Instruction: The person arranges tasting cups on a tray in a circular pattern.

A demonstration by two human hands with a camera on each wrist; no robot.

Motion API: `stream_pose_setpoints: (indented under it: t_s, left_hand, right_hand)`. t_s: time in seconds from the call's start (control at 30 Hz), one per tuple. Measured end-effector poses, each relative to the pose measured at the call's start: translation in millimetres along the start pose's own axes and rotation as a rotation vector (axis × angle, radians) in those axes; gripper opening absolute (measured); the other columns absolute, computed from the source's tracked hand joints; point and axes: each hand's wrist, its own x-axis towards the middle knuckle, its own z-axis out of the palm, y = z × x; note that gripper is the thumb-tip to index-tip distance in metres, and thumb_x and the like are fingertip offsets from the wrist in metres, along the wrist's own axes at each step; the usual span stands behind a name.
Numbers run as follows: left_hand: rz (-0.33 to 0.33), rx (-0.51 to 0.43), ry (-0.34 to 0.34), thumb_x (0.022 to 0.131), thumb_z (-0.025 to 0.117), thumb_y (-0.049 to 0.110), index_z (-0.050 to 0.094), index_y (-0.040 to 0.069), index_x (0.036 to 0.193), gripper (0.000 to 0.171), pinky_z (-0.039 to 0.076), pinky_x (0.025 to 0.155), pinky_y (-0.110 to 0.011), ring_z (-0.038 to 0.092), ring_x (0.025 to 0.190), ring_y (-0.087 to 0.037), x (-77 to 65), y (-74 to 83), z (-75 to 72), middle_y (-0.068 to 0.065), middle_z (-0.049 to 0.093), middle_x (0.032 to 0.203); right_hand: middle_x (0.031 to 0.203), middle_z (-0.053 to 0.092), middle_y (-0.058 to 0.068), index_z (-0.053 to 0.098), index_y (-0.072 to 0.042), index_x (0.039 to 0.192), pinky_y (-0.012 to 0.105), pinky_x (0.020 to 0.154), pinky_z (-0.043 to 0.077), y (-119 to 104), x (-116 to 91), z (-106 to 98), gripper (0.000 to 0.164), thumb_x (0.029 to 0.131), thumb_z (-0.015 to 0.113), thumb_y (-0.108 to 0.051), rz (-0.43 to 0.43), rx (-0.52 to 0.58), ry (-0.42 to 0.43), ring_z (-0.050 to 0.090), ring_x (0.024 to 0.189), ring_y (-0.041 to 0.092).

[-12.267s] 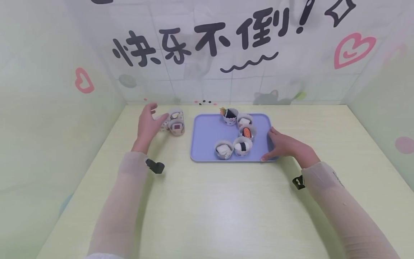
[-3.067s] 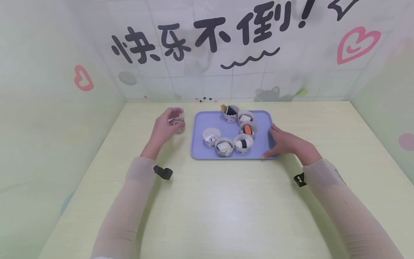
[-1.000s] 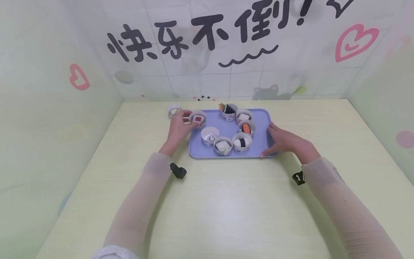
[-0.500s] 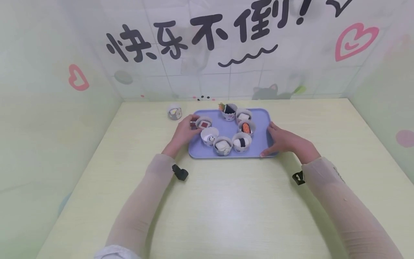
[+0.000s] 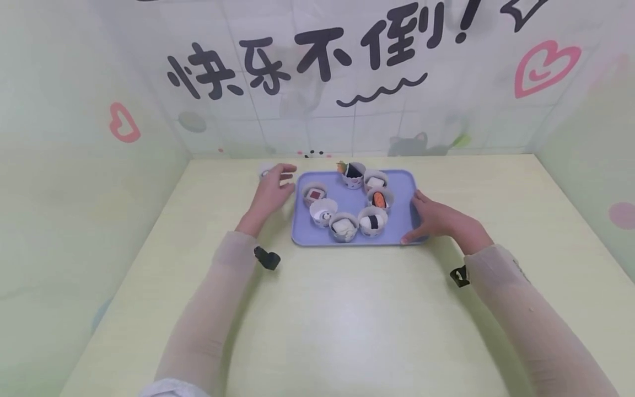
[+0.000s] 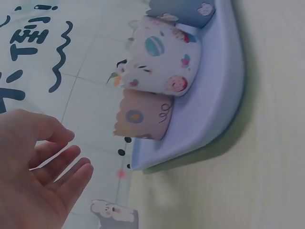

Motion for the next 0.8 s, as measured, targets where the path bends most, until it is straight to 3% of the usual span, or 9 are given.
stream_pose_setpoints:
  t_s: [0.2,0.37,0.5,0.8]
  left_hand:
    - [-0.003,-0.007,0.117,0.095,0.06,0.006,0.049,0.001,0.14,0.047,0.044,0.116,-0.039,0.047,0.138,-0.033,14.0,0.8,-27.1,-0.017,0.05,0.147]
    - [-0.023,0.004,0.176,0.094,0.064,0.01,0.048,0.001,0.141,0.05,0.041,0.118,-0.04,0.045,0.14,-0.033,19.9,-13.1,-40.0,-0.017,0.049,0.148]
    - [-0.048,0.008,0.208,0.094,0.067,0.015,0.045,0.001,0.143,0.055,0.04,0.119,-0.043,0.044,0.14,-0.035,21.7,-28.7,-41.9,-0.018,0.048,0.149]
    - [-0.169,-0.041,0.238,0.091,0.073,0.022,0.036,0.001,0.149,0.072,0.039,0.118,-0.045,0.04,0.143,-0.035,24.3,-51.5,-36.2,-0.018,0.04,0.155]
  right_hand:
    - [0.16,-0.008,0.037,0.001,0.019,0.15,0.059,0.124,0.012,2,0,0,0.129,0.076,0.083,-0.049,-0.005,0.007,0.009,0.002,0.15,0.052]
    - [0.16,-0.009,0.036,0.001,0.018,0.151,0.059,0.125,0.011,3,3,3,0.129,0.076,0.083,-0.049,-0.009,0.02,0.008,0.001,0.15,0.051]
    - [0.16,-0.009,0.036,0.001,0.017,0.151,0.059,0.124,0.011,2,1,4,0.13,0.075,0.083,-0.05,-0.007,0.024,0.007,0.001,0.15,0.051]
    - [0.16,-0.008,0.036,0.003,0.017,0.151,0.058,0.124,0.012,2,0,3,0.129,0.076,0.083,-0.05,0.001,0.002,0.011,0.003,0.15,0.051]
